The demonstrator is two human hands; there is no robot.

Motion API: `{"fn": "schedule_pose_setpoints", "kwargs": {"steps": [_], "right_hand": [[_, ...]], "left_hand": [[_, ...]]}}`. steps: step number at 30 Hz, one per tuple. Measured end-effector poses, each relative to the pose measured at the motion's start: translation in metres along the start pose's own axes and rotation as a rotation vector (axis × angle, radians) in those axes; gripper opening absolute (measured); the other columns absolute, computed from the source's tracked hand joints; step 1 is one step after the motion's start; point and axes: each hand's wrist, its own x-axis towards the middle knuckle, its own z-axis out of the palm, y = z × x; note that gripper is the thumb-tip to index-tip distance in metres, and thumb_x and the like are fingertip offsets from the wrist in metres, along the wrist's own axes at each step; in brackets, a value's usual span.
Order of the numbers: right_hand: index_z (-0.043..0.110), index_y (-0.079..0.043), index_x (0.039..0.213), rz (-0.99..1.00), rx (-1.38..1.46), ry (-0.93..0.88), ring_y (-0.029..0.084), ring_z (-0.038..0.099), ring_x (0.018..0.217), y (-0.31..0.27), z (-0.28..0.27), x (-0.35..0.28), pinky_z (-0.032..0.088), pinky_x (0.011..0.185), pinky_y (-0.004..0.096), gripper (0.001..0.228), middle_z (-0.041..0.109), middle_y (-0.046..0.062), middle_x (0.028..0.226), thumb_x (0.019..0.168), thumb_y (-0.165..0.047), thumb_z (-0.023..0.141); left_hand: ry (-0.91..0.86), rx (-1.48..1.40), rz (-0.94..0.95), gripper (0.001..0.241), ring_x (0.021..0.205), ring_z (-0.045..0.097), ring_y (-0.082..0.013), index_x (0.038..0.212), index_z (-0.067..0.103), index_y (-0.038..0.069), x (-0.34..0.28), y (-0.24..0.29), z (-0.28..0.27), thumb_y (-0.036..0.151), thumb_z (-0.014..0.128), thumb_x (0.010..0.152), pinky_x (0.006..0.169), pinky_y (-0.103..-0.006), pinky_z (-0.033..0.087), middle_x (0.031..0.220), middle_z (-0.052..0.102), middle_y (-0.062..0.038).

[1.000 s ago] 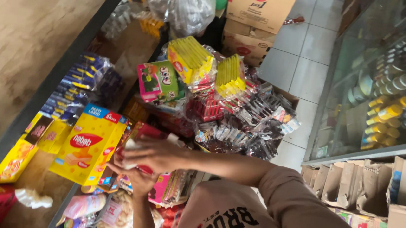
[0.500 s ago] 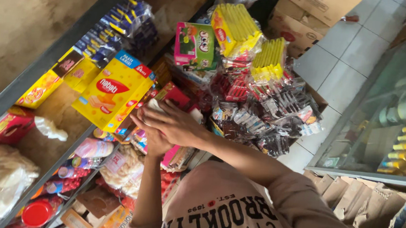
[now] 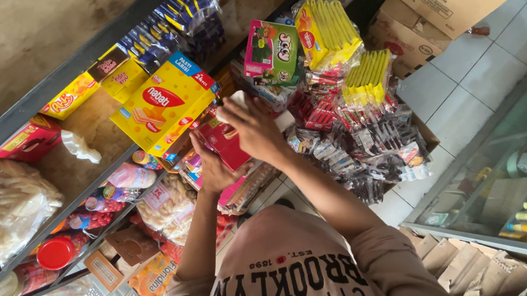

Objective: The person wipes the surface of a store shelf with a white cloth, then picks up and places back several boxes of snacks and crackers. The person continues wiping the shelf and handling the boxes throughout the clip.

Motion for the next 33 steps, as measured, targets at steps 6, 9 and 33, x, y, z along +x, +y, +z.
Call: {"fn": "schedule_pose_setpoints", "kwargs": {"steps": [6,9,33], "right_hand": [[0.055,-0.009,0.141,-0.176,0.204,-0.08,0.045,0.046,0.141,-0.031,0.0,-0.032,0.03,0.121,0.057,0.06,0.046,0.016,0.157,0.083,-0.005,0.07],[0.054,-0.019,0.148,-0.246,0.204,0.006,0.035,0.046,0.146,-0.026,0.001,-0.063,0.03,0.126,0.055,0.06,0.048,0.006,0.159,0.093,-0.001,0.07],[0.045,-0.014,0.157,0.243,0.978,-0.201,0.022,0.063,0.128,0.041,0.185,-0.055,0.048,0.115,0.04,0.067,0.063,0.01,0.143,0.092,-0.019,0.062]], "left_hand": [[0.189,-0.049,0.079,0.128,0.16,0.012,-0.0439,0.16,0.014,0.002,0.002,-0.006,0.008,0.041,0.095,0.068,0.134,-0.0457,0.016,0.165,0.002,-0.033],[0.273,-0.164,0.011,0.129,0.161,0.016,-0.0413,0.163,0.012,0.002,0.001,0.0,0.011,0.035,0.095,0.07,0.135,-0.0466,0.019,0.167,0.011,-0.028],[0.923,-0.223,-0.318,0.134,0.151,0.035,-0.0319,0.163,0.006,0.007,-0.042,0.1,-0.115,0.043,0.097,0.072,0.128,-0.0469,0.035,0.166,0.02,-0.019]]}}
